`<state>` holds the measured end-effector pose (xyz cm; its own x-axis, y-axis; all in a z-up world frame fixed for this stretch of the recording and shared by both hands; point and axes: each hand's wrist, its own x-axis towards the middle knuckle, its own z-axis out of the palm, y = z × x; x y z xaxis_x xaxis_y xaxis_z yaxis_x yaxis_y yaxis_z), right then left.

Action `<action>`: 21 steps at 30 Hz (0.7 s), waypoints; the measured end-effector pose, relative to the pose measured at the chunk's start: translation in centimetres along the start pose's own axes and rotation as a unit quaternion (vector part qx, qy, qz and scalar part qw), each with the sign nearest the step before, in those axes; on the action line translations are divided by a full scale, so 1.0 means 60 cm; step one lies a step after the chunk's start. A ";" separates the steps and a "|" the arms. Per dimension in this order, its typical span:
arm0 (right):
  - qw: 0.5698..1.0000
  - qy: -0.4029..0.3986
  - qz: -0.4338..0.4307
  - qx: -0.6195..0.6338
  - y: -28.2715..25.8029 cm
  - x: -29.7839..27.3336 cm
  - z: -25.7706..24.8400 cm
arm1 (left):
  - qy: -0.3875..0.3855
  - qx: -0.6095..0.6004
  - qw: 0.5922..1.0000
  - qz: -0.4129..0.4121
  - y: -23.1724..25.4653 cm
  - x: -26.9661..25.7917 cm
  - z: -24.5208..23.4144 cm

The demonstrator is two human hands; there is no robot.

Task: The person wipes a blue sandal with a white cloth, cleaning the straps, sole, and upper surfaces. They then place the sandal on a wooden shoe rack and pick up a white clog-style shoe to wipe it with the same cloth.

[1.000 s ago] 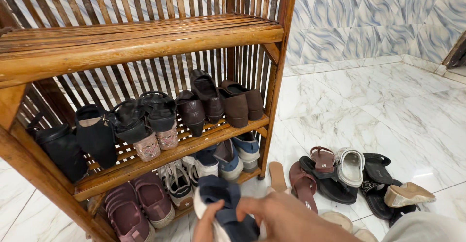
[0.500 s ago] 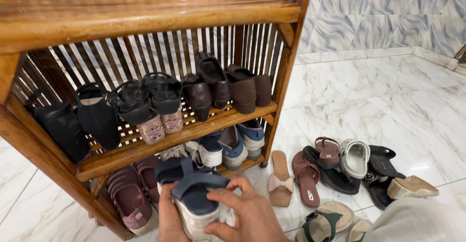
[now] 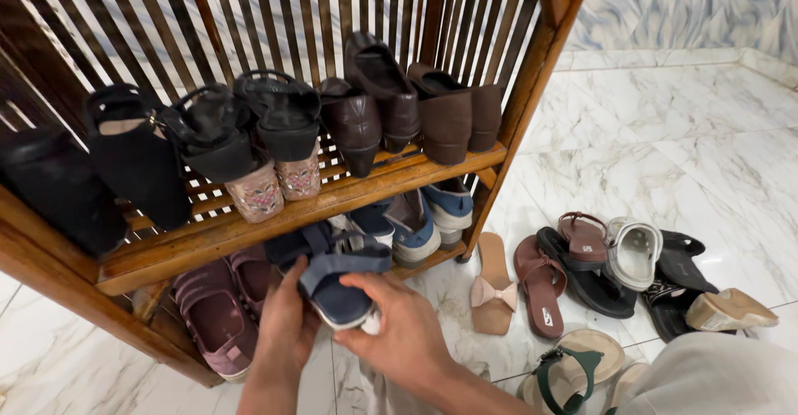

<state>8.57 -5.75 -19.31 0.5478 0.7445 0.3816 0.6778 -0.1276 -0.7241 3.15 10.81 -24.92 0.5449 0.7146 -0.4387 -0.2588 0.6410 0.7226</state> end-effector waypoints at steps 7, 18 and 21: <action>0.999 0.032 -0.007 -0.021 0.031 0.066 0.060 | -0.112 -0.092 0.988 0.055 -0.006 0.112 -0.017; 0.999 0.040 -0.008 -0.012 0.102 0.132 0.132 | -0.001 -0.045 0.999 -0.015 -0.021 0.206 -0.031; 0.999 0.018 0.017 -0.037 0.110 0.142 0.149 | 0.015 0.078 0.997 0.012 -0.020 0.196 -0.023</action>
<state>13.30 5.60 -25.97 0.5884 0.7145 0.3785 0.6919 -0.2028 -0.6929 8.76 18.83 -31.70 0.5147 0.7393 -0.4343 -0.1433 0.5735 0.8066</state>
